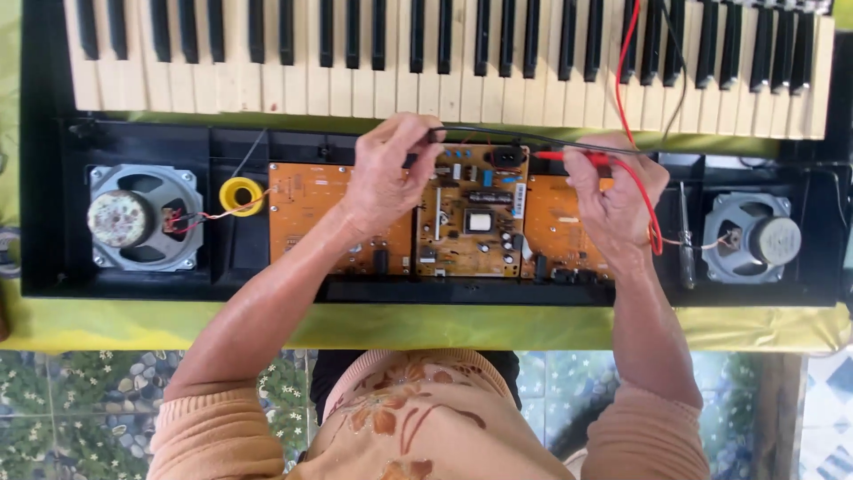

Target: The person is repairing an electronic keyboard by soldering components onto the internal circuit boards and using a multimeter to test the electrical connections.

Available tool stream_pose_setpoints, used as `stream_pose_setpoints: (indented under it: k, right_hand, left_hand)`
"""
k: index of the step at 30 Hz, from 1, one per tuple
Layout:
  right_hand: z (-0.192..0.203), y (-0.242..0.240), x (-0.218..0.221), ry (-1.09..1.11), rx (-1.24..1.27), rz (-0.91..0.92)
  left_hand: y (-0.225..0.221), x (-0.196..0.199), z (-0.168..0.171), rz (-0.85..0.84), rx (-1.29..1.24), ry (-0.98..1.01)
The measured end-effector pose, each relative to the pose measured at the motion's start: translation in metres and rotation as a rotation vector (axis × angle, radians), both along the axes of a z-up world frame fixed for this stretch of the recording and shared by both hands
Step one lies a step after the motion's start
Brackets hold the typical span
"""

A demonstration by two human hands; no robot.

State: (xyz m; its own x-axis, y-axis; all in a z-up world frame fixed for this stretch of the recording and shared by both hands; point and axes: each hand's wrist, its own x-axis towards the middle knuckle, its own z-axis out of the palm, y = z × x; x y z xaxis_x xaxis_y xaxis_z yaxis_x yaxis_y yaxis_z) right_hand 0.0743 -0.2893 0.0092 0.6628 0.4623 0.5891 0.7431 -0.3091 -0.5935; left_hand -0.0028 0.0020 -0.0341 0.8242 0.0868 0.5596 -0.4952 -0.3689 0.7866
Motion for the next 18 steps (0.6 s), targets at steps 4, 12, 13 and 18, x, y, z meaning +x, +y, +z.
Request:
stream_pose_setpoints:
  k: [4, 12, 13, 18]
  right_hand:
    - [-0.001, 0.001, 0.003, 0.041, 0.044, -0.014]
    - [0.014, 0.014, -0.006, 0.135, 0.051, -0.053]
    - [0.016, 0.013, -0.006, 0.134, 0.043, -0.063]
    - [0.015, 0.018, -0.006, 0.172, 0.036, -0.08]
  left_hand:
    - [0.002, -0.001, 0.012, 0.015, 0.017, 0.044]
    - [0.001, -0.001, 0.016, 0.03, 0.057, 0.083]
    - [0.001, -0.002, 0.018, 0.025, 0.049, 0.078]
    - [0.001, -0.004, 0.023, 0.022, 0.046, 0.071]
